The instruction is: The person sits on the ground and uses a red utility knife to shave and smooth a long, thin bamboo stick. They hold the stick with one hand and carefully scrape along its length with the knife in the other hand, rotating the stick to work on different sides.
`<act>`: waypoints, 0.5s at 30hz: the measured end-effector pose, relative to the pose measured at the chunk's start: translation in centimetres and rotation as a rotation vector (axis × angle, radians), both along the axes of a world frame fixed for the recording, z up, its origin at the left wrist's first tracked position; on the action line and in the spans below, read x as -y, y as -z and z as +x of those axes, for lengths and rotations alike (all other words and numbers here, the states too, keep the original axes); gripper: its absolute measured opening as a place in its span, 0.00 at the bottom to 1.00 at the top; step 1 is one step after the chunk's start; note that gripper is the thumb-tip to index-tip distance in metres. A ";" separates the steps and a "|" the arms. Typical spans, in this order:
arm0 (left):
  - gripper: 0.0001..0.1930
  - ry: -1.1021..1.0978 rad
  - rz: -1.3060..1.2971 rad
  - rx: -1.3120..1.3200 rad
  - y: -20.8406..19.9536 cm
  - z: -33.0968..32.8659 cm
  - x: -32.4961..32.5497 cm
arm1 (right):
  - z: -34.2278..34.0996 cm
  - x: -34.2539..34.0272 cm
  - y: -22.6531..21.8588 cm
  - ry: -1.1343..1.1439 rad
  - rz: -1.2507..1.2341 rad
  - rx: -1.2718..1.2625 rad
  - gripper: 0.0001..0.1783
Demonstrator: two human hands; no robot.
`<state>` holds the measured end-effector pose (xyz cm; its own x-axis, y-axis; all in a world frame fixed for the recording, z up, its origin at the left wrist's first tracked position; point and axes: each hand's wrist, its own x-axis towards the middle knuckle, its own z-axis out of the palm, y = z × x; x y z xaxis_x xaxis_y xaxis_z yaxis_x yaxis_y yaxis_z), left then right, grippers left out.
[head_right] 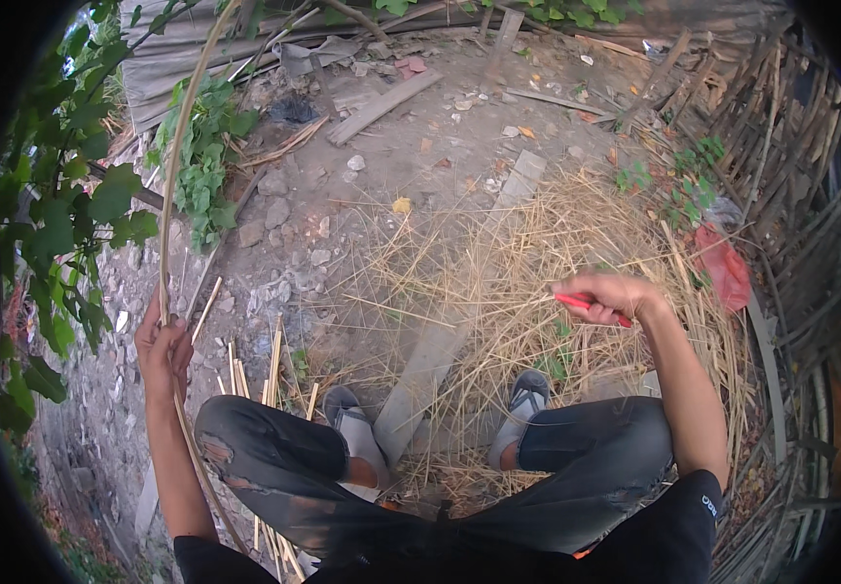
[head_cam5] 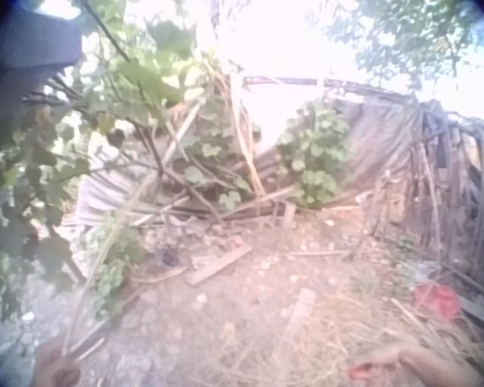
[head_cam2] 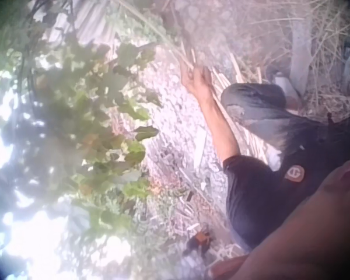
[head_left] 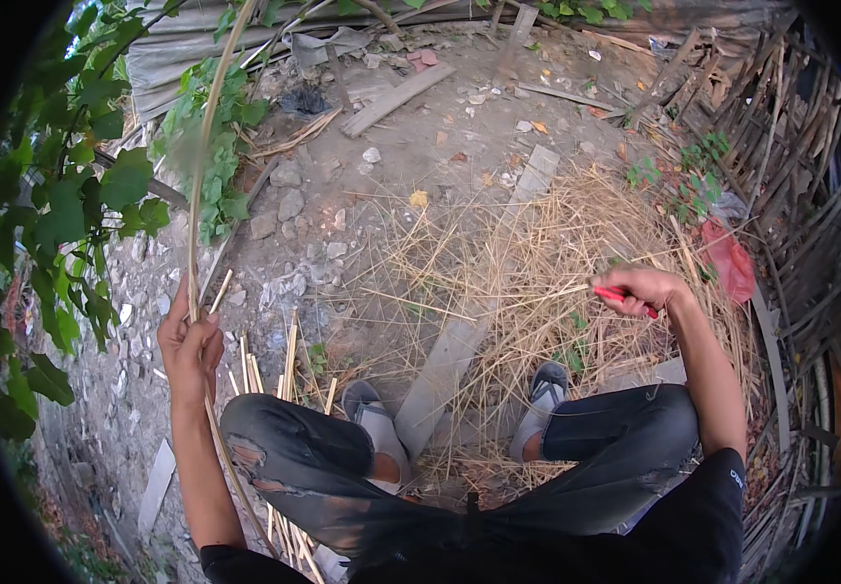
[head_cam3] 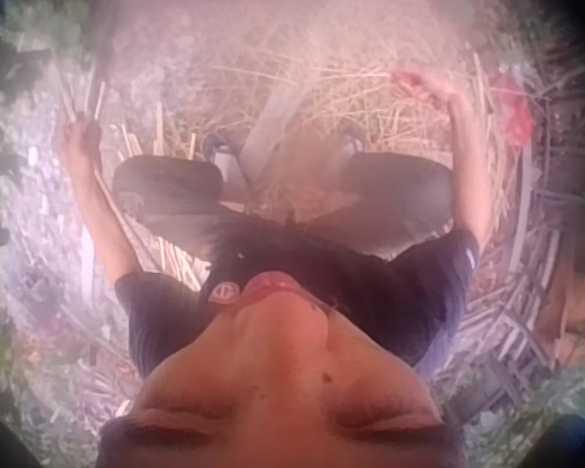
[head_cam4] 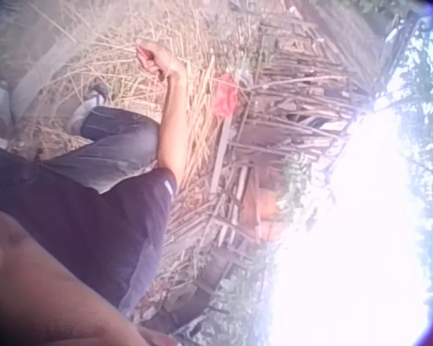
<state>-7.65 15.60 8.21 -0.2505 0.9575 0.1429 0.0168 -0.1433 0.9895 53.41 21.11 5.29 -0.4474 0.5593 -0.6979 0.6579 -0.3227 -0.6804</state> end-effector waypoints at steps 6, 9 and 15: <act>0.36 0.507 -0.246 0.203 1.9 4.9 4.8 | -1.2 1.3 0.1 -0.025 0.669 0.860 0.40; 0.31 0.671 -0.357 0.311 3.9 7.5 6.2 | -5.0 1.2 -1.5 0.021 0.567 0.785 0.34; 0.28 0.874 -0.400 0.316 6.9 9.3 7.8 | -6.9 1.0 -3.8 0.188 0.880 0.402 0.31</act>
<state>1.61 7.80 1.35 0.5908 0.7865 -0.1798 -0.2063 0.3627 0.9088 46.51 20.09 9.10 -0.1183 0.9898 -0.0790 0.8828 0.0684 -0.4647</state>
